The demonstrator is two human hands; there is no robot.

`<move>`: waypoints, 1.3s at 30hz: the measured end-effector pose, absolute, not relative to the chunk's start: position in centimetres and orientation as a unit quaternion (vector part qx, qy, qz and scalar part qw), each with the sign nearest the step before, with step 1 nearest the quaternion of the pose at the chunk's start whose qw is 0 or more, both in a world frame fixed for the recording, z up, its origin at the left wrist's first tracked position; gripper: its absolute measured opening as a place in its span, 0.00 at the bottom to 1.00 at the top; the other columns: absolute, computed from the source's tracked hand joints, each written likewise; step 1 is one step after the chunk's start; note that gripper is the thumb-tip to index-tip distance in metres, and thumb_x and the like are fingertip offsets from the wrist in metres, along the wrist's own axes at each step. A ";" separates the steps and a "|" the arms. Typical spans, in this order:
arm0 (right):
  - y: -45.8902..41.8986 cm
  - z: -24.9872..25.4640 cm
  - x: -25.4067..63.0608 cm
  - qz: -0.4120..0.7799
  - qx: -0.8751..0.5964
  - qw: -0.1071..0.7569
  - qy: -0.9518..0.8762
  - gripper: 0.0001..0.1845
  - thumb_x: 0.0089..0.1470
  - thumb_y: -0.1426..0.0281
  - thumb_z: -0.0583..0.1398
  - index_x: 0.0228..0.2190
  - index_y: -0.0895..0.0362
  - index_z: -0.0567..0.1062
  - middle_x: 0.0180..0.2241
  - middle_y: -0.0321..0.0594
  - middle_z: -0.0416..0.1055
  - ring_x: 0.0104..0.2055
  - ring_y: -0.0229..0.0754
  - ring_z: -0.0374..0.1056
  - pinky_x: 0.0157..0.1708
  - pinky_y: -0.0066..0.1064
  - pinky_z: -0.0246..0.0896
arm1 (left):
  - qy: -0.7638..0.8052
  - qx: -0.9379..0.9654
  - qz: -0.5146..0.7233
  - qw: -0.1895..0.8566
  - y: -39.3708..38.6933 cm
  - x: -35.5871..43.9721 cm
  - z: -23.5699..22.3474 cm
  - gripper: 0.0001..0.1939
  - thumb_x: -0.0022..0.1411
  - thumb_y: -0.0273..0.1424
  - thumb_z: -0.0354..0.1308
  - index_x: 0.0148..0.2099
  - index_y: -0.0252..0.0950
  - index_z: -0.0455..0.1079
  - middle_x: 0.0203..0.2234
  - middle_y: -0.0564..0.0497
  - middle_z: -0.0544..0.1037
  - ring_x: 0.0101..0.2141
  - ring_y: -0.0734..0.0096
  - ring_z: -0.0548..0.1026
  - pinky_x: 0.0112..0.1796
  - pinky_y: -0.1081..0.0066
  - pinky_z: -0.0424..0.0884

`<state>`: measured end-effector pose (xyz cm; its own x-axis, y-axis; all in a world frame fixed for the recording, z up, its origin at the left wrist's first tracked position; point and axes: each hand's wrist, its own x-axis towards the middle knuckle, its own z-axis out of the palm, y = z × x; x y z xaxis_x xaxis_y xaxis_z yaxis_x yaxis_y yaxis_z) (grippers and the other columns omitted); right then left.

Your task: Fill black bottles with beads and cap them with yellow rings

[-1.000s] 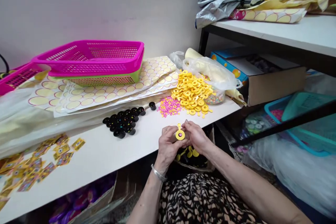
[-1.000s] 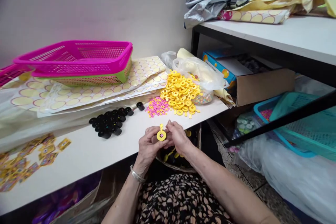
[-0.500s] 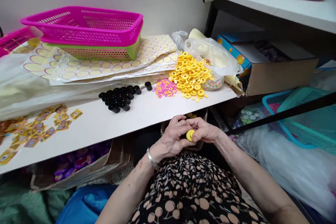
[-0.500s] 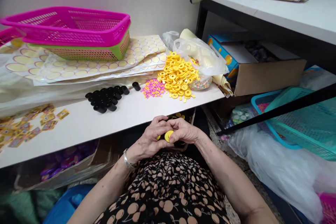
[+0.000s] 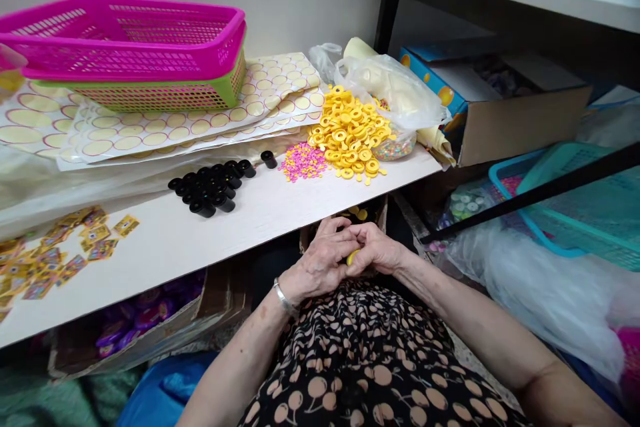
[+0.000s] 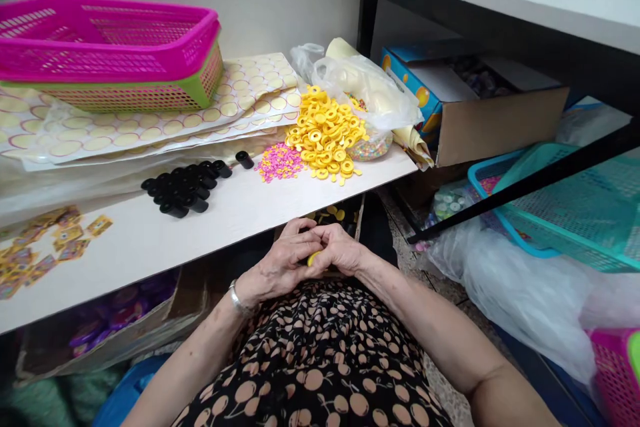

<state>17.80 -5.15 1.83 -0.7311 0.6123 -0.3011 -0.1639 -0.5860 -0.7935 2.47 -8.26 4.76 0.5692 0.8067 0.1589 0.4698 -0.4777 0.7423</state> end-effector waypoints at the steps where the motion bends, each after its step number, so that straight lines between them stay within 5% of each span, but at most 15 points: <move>1: -5.4 1.2 17.7 0.839 -0.298 0.244 -0.384 0.22 0.24 0.79 0.66 0.30 0.63 0.76 0.26 0.36 0.72 0.26 0.35 0.65 0.25 0.25 0.60 | 0.395 0.819 0.249 0.332 -8.3 2.3 4.2 0.07 0.54 0.28 0.57 0.37 0.38 0.74 0.37 0.48 0.75 0.49 0.57 0.61 0.52 0.58 0.57; 8: -6.0 -0.3 17.9 0.851 -0.291 0.211 -0.384 0.21 0.28 0.77 0.68 0.32 0.61 0.76 0.27 0.34 0.70 0.26 0.32 0.62 0.25 0.22 0.56 | 0.431 0.804 0.250 0.323 -9.0 1.9 1.6 0.07 0.54 0.33 0.59 0.36 0.38 0.73 0.34 0.48 0.75 0.49 0.58 0.61 0.52 0.58 0.57; 14: -5.2 -0.9 16.8 0.802 -0.317 0.283 -0.420 0.18 0.37 0.67 0.66 0.33 0.61 0.74 0.29 0.38 0.70 0.29 0.36 0.63 0.26 0.27 0.57 | 0.424 0.789 0.314 0.315 -7.7 1.5 1.4 0.08 0.51 0.33 0.62 0.34 0.36 0.72 0.29 0.50 0.74 0.37 0.67 0.68 0.51 0.60 0.58; 19: -2.9 -3.3 16.2 0.674 -0.426 0.274 -0.538 0.26 0.34 0.67 0.67 0.39 0.59 0.72 0.34 0.40 0.70 0.35 0.42 0.66 0.35 0.34 0.61 | 0.475 0.745 0.369 0.288 -4.4 -3.3 2.7 0.22 0.48 0.34 0.64 0.47 0.38 0.69 0.45 0.44 0.69 0.46 0.61 0.66 0.45 0.63 0.66; 21: -1.7 -3.4 16.5 0.540 -0.477 0.235 -0.653 0.26 0.34 0.70 0.66 0.40 0.58 0.71 0.42 0.44 0.68 0.44 0.47 0.64 0.43 0.37 0.59 | 0.582 0.682 0.404 0.182 -1.9 -5.7 3.5 0.17 0.54 0.32 0.57 0.47 0.39 0.68 0.46 0.43 0.68 0.46 0.61 0.67 0.43 0.63 0.66; 25: 0.2 -2.9 17.2 0.314 -0.526 0.054 -0.788 0.21 0.42 0.68 0.63 0.41 0.58 0.71 0.45 0.48 0.68 0.52 0.52 0.58 0.46 0.37 0.55 | 0.758 0.612 0.228 -0.001 3.7 -8.9 4.3 0.14 0.56 0.30 0.52 0.46 0.36 0.66 0.45 0.41 0.67 0.41 0.59 0.69 0.37 0.65 0.65; 31: 1.3 -3.7 17.2 0.220 -0.501 -0.027 -0.837 0.19 0.48 0.63 0.61 0.41 0.61 0.72 0.41 0.52 0.71 0.49 0.52 0.63 0.45 0.35 0.54 | 0.769 0.631 0.090 -0.040 7.2 -9.6 3.6 0.11 0.57 0.28 0.48 0.42 0.32 0.66 0.40 0.40 0.69 0.37 0.58 0.71 0.33 0.67 0.63; 37: 0.4 -2.5 17.8 0.224 -0.468 0.042 -0.854 0.19 0.47 0.70 0.59 0.44 0.60 0.70 0.47 0.51 0.67 0.50 0.51 0.60 0.47 0.36 0.54 | 0.740 0.615 0.271 0.022 4.9 -9.8 4.0 0.13 0.48 0.27 0.55 0.39 0.36 0.71 0.30 0.48 0.74 0.30 0.65 0.71 0.31 0.70 0.63; 39: 0.0 -1.1 17.9 0.298 -0.436 0.060 -0.847 0.10 0.50 0.71 0.57 0.36 0.57 0.72 0.38 0.45 0.71 0.42 0.45 0.65 0.39 0.32 0.58 | 0.725 0.588 0.346 0.090 3.6 -9.4 3.9 0.15 0.44 0.26 0.57 0.38 0.36 0.72 0.26 0.52 0.74 0.24 0.71 0.68 0.27 0.72 0.61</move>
